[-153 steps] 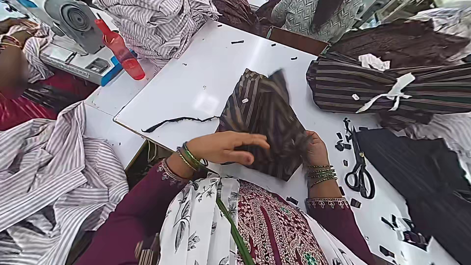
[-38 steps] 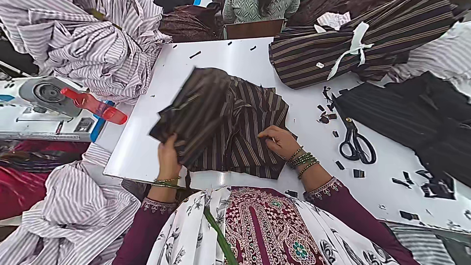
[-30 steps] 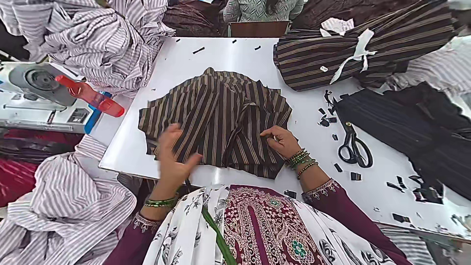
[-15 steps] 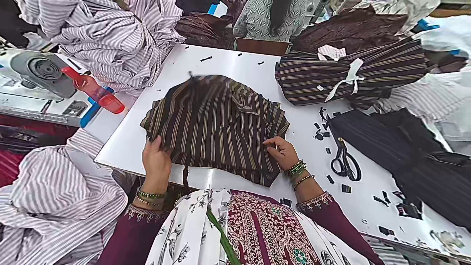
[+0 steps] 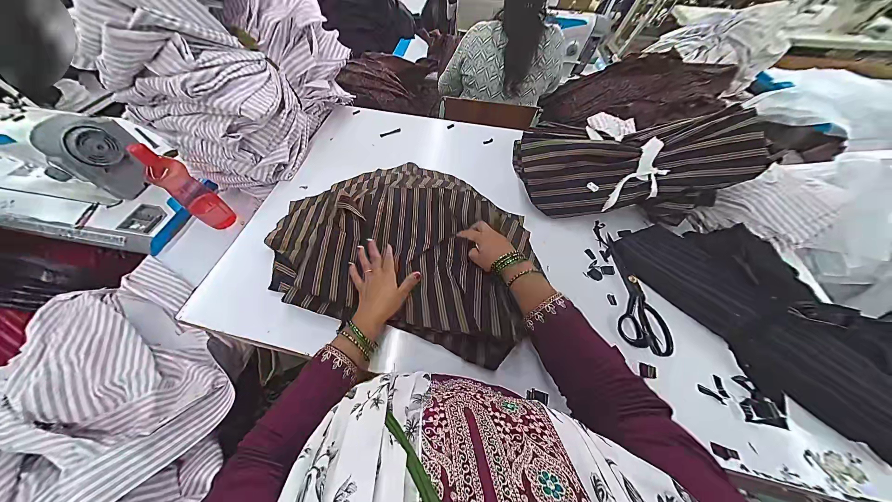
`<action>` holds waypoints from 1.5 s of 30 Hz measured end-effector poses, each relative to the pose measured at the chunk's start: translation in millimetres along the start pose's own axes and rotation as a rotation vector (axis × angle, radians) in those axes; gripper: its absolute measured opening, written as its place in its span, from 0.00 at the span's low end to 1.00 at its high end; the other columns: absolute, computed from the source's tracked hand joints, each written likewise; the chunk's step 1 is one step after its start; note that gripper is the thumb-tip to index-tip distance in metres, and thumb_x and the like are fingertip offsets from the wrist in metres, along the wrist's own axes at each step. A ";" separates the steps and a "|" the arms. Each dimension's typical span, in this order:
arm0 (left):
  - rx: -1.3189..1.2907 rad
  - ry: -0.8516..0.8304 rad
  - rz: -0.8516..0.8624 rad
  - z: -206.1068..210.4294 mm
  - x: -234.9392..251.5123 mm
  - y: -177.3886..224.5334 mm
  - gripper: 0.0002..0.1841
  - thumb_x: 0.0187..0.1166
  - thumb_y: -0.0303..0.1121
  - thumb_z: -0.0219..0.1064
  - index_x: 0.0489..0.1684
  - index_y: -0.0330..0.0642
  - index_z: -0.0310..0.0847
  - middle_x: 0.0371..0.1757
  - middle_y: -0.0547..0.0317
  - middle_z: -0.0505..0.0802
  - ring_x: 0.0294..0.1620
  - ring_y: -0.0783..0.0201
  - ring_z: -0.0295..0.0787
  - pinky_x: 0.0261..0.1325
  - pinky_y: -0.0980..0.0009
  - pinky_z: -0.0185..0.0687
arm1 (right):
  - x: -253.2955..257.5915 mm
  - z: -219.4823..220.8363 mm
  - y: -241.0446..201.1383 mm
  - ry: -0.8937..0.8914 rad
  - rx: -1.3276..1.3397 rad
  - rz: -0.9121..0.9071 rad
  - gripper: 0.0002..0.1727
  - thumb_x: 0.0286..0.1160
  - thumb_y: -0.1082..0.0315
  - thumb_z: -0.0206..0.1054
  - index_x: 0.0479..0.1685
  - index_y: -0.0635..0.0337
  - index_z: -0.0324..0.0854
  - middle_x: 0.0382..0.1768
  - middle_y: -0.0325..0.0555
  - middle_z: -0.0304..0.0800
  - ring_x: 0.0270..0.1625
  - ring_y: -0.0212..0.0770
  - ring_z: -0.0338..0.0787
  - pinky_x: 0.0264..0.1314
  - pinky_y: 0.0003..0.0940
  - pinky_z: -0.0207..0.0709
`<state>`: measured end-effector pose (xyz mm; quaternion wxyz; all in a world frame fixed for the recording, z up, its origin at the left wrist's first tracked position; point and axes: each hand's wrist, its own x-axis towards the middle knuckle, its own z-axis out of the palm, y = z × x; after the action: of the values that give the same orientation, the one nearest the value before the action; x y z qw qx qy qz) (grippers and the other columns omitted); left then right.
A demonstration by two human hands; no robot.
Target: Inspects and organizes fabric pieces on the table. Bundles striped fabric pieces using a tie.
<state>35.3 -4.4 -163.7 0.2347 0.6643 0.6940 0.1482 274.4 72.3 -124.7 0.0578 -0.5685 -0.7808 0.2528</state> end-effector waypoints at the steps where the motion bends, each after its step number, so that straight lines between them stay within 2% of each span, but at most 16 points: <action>1: -0.007 0.054 -0.047 -4.0 16.6 -5.6 0.49 0.83 0.64 0.57 0.95 0.36 0.47 0.94 0.25 0.40 0.95 0.26 0.25 0.87 0.26 0.19 | 2.9 2.9 9.3 -0.017 0.043 0.079 0.25 0.80 0.75 0.59 0.77 0.57 0.79 0.76 0.65 0.75 0.74 0.64 0.80 0.74 0.62 0.72; 6: 0.072 0.047 -0.068 -27.7 101.6 -31.3 0.51 0.82 0.65 0.58 0.94 0.34 0.47 0.94 0.28 0.49 0.95 0.30 0.34 0.90 0.29 0.26 | -38.8 18.2 -11.5 -0.251 0.102 -0.024 0.23 0.79 0.77 0.58 0.74 0.67 0.78 0.67 0.67 0.82 0.70 0.62 0.83 0.76 0.57 0.71; 12: 0.364 -0.192 0.108 -20.9 163.8 8.0 0.56 0.68 0.73 0.67 0.97 0.57 0.45 0.98 0.49 0.43 0.97 0.34 0.26 0.81 0.17 0.19 | -83.6 57.5 -49.4 -0.364 0.234 -0.252 0.35 0.67 0.71 0.73 0.80 0.63 0.73 0.66 0.70 0.78 0.67 0.65 0.81 0.70 0.60 0.74; 15: 0.404 -0.202 0.166 -7.5 159.1 33.1 0.56 0.67 0.74 0.67 0.97 0.59 0.45 0.98 0.51 0.43 0.96 0.33 0.24 0.80 0.15 0.19 | -103.9 48.8 -29.4 -0.155 0.402 -0.289 0.21 0.65 0.79 0.67 0.61 0.67 0.87 0.57 0.67 0.84 0.62 0.60 0.82 0.68 0.53 0.74; 18: 0.419 -0.183 0.246 8.8 153.9 42.8 0.57 0.65 0.75 0.68 0.97 0.61 0.47 0.98 0.51 0.45 0.97 0.36 0.26 0.81 0.17 0.19 | -120.5 35.8 24.2 0.394 0.565 -0.171 0.11 0.67 0.78 0.61 0.38 0.73 0.90 0.42 0.59 0.90 0.50 0.46 0.86 0.58 0.42 0.78; 20: 0.434 -0.184 0.254 17.4 148.9 45.9 0.58 0.63 0.77 0.67 0.97 0.62 0.46 0.98 0.53 0.46 0.97 0.39 0.28 0.83 0.19 0.19 | -127.1 23.4 60.6 0.556 0.638 0.009 0.12 0.70 0.76 0.59 0.42 0.74 0.87 0.42 0.52 0.89 0.44 0.33 0.84 0.51 0.31 0.77; 22: 0.424 -0.171 0.266 22.1 144.1 49.5 0.58 0.63 0.77 0.67 0.97 0.61 0.48 0.98 0.52 0.49 0.97 0.40 0.31 0.84 0.21 0.20 | -132.0 13.8 83.8 0.513 0.627 0.121 0.16 0.66 0.76 0.63 0.53 0.70 0.86 0.38 0.42 0.83 0.34 0.24 0.75 0.38 0.21 0.70; 23: 0.417 -0.160 0.279 23.0 144.0 51.0 0.57 0.63 0.76 0.67 0.96 0.60 0.50 0.97 0.52 0.51 0.97 0.40 0.33 0.84 0.21 0.21 | -133.2 10.2 89.6 0.426 0.573 0.121 0.23 0.63 0.76 0.65 0.62 0.68 0.83 0.40 0.44 0.82 0.34 0.27 0.73 0.39 0.23 0.69; 25: 0.364 -0.145 0.300 23.0 145.6 52.9 0.56 0.66 0.73 0.69 0.96 0.58 0.52 0.97 0.50 0.53 0.97 0.38 0.35 0.84 0.21 0.22 | -132.2 7.0 90.5 0.224 0.394 0.087 0.31 0.62 0.76 0.68 0.74 0.64 0.80 0.55 0.61 0.84 0.50 0.46 0.80 0.58 0.40 0.75; 27: 0.233 -0.118 0.322 23.9 141.4 55.9 0.54 0.68 0.68 0.72 0.95 0.51 0.53 0.96 0.44 0.52 0.96 0.34 0.34 0.84 0.20 0.20 | -128.8 14.5 87.2 0.202 0.281 0.061 0.21 0.71 0.73 0.67 0.65 0.63 0.88 0.56 0.67 0.85 0.59 0.59 0.84 0.69 0.51 0.74; 29: 0.075 -0.034 0.450 24.7 120.9 72.7 0.53 0.69 0.63 0.74 0.91 0.39 0.59 0.93 0.33 0.57 0.94 0.27 0.40 0.82 0.18 0.30 | -124.6 22.0 86.5 0.409 0.273 -0.013 0.12 0.77 0.70 0.66 0.48 0.66 0.93 0.46 0.63 0.89 0.51 0.56 0.87 0.61 0.51 0.78; 33: -0.019 -0.245 0.792 29.8 34.9 137.0 0.52 0.63 0.59 0.79 0.85 0.33 0.66 0.81 0.37 0.77 0.82 0.41 0.74 0.80 0.43 0.71 | -117.3 28.9 82.6 0.729 0.285 -0.147 0.10 0.76 0.70 0.65 0.39 0.68 0.91 0.38 0.54 0.86 0.40 0.45 0.87 0.45 0.40 0.82; 36: 0.080 -0.418 0.743 32.8 7.1 160.6 0.27 0.79 0.36 0.69 0.75 0.31 0.74 0.67 0.36 0.87 0.65 0.39 0.87 0.64 0.42 0.81 | -117.1 27.8 78.7 0.766 0.260 -0.208 0.10 0.73 0.72 0.64 0.36 0.69 0.90 0.36 0.54 0.85 0.39 0.45 0.86 0.43 0.36 0.82; 40: -0.207 -0.295 0.598 17.3 30.2 136.7 0.11 0.82 0.23 0.59 0.48 0.30 0.88 0.39 0.43 0.92 0.39 0.51 0.90 0.47 0.49 0.85 | -141.0 13.4 83.1 0.500 0.368 -0.011 0.12 0.76 0.68 0.67 0.48 0.68 0.90 0.33 0.50 0.86 0.33 0.41 0.81 0.40 0.40 0.77; 43: -0.540 -0.109 0.559 -4.9 36.9 127.1 0.10 0.85 0.25 0.57 0.45 0.33 0.86 0.33 0.59 0.88 0.28 0.75 0.79 0.36 0.74 0.78 | -146.8 -2.4 78.0 -0.016 0.432 0.210 0.20 0.80 0.59 0.71 0.56 0.71 0.85 0.43 0.58 0.88 0.44 0.47 0.83 0.56 0.48 0.76; 45: -0.552 0.005 0.638 -14.6 33.4 134.3 0.10 0.87 0.27 0.56 0.44 0.35 0.85 0.29 0.66 0.85 0.24 0.83 0.75 0.31 0.86 0.72 | -138.1 0.8 69.6 -0.157 0.338 0.233 0.23 0.80 0.59 0.71 0.52 0.76 0.83 0.46 0.65 0.86 0.49 0.56 0.83 0.61 0.56 0.73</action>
<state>141.9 40.1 -86.1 0.3447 0.7577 0.3883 0.3953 381.8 -38.9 -130.2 0.0617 -0.6158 -0.6585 0.4283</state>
